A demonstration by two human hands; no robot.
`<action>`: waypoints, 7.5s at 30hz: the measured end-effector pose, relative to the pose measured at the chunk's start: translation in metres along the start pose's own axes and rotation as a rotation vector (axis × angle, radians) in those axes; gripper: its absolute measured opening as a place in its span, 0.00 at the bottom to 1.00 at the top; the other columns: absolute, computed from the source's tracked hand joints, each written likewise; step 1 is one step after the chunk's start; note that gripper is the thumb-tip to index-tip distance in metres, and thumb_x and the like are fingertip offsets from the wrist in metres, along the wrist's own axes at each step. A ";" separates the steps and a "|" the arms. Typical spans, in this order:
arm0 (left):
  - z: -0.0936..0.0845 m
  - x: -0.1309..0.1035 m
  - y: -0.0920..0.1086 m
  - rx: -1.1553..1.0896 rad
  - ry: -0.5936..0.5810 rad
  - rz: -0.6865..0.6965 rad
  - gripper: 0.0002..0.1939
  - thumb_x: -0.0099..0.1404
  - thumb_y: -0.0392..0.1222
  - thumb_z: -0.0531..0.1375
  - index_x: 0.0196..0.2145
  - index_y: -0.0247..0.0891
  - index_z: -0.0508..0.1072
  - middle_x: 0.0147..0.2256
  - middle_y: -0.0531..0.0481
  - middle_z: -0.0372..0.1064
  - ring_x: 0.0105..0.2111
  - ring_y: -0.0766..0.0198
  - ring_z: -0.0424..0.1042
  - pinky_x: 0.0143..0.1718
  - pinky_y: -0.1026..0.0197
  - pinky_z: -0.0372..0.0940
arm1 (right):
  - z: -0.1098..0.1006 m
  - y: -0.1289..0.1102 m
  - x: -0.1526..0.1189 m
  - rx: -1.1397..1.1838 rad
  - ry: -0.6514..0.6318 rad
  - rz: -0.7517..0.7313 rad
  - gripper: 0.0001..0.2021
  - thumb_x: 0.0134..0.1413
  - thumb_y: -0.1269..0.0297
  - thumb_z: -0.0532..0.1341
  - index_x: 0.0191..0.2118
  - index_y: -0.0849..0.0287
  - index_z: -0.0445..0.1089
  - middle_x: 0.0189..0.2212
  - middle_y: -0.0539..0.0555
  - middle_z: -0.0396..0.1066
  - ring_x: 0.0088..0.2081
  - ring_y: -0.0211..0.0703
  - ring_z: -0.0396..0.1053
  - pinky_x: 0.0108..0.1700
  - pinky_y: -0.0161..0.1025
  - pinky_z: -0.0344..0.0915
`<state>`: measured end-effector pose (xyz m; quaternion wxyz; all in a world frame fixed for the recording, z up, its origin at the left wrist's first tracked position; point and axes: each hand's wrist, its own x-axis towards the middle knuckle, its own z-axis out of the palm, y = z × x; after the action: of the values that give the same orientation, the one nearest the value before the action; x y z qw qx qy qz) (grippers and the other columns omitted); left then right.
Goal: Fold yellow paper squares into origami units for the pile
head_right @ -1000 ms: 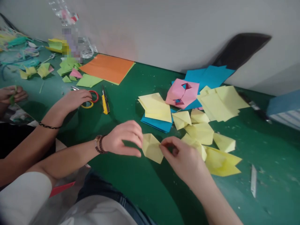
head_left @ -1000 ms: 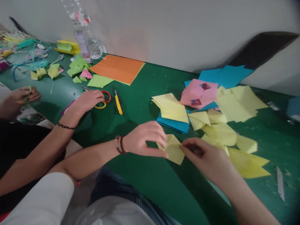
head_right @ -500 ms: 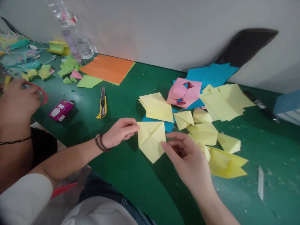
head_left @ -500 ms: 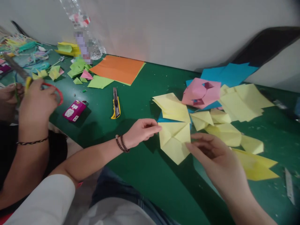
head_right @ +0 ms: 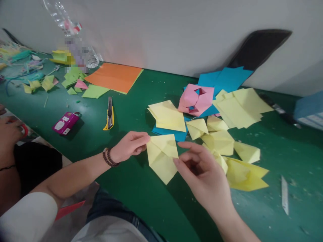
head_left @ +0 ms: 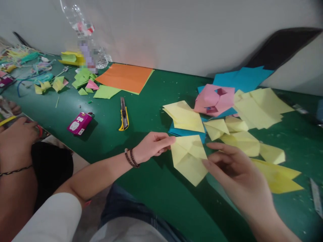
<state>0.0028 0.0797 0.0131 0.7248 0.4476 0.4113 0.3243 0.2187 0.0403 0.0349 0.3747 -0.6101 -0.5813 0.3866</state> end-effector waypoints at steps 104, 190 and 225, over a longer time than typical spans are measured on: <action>-0.002 0.001 -0.002 0.174 0.049 0.120 0.23 0.62 0.46 0.62 0.54 0.36 0.68 0.35 0.50 0.68 0.26 0.73 0.67 0.26 0.69 0.67 | -0.013 0.032 0.016 -0.537 -0.115 -0.751 0.10 0.59 0.71 0.53 0.37 0.54 0.71 0.36 0.50 0.77 0.34 0.39 0.77 0.38 0.34 0.73; -0.010 -0.001 -0.003 1.262 -0.484 0.694 0.10 0.69 0.43 0.57 0.35 0.35 0.74 0.38 0.44 0.73 0.41 0.58 0.66 0.45 0.56 0.62 | 0.009 0.033 -0.017 -0.592 -0.280 -0.642 0.10 0.60 0.72 0.53 0.35 0.59 0.72 0.30 0.54 0.74 0.32 0.41 0.70 0.34 0.38 0.69; -0.012 0.000 -0.005 1.380 -0.524 0.704 0.11 0.70 0.45 0.57 0.36 0.42 0.79 0.44 0.46 0.73 0.44 0.58 0.65 0.46 0.55 0.58 | 0.013 0.033 -0.014 -0.596 -0.225 -0.605 0.11 0.60 0.71 0.54 0.32 0.59 0.73 0.28 0.55 0.73 0.30 0.40 0.71 0.31 0.36 0.68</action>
<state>-0.0075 0.0819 0.0050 0.2145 0.9573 0.1708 0.0913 0.2202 0.0249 -0.0002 0.2133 -0.4479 -0.8571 0.1389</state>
